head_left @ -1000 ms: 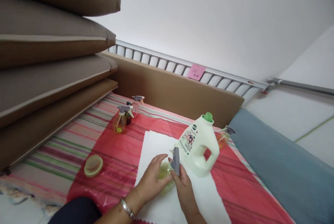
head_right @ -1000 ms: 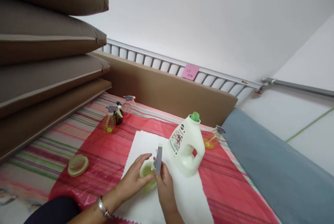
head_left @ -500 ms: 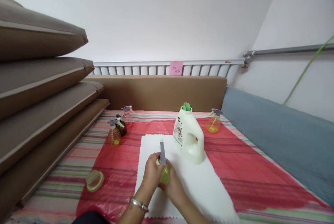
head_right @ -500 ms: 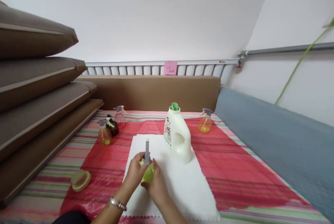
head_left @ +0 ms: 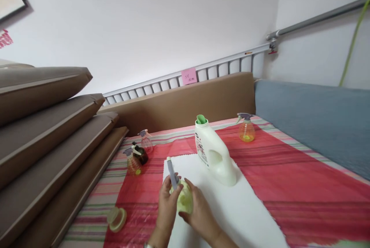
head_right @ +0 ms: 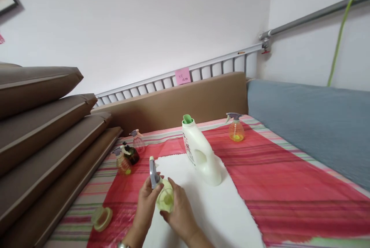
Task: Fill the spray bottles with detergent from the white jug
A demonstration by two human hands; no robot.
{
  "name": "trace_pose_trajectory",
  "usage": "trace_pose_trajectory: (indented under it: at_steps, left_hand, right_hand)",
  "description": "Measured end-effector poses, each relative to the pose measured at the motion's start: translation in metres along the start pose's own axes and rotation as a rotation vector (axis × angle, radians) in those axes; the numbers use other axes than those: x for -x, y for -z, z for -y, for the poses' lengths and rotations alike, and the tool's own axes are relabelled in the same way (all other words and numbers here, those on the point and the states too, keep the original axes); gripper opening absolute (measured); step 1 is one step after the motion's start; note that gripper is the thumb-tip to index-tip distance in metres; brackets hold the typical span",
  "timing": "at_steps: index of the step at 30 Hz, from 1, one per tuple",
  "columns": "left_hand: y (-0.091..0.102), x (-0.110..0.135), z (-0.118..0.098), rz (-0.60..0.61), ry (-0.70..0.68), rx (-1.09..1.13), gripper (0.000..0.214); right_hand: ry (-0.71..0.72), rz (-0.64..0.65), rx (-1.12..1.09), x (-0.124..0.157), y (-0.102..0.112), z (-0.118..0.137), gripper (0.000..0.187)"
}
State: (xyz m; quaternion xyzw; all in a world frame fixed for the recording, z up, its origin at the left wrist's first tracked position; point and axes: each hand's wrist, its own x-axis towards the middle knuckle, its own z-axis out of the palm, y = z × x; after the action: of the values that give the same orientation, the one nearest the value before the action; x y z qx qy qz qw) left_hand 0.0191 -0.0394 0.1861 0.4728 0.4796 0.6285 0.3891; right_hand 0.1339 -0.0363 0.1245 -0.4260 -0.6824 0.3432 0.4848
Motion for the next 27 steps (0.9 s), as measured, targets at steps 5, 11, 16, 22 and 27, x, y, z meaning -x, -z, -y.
trace_pose_trajectory:
  at_steps: [5,11,16,22,27]
  left_hand:
    - [-0.027,0.012,-0.053,-0.062,0.032,0.128,0.037]
    - [-0.056,0.033,-0.075,-0.048,0.105,0.303,0.042]
    - [-0.081,0.031,-0.084,0.03,0.159,0.352,0.04]
    - [-0.096,0.025,-0.071,-0.036,0.162,0.311,0.047]
    - [-0.089,0.021,-0.07,-0.041,0.15,0.348,0.035]
  right_hand:
    - [0.059,-0.03,-0.168,0.0,0.03,0.022,0.083]
    - [0.001,-0.111,-0.554,0.022,0.075,0.037,0.081]
    - [-0.119,-0.239,-0.959,0.024,0.101,0.042,0.081]
    - [-0.583,-0.177,-1.27,0.015,0.117,0.054,0.057]
    - [-0.435,-0.119,-1.297,0.015,0.105,0.043,0.089]
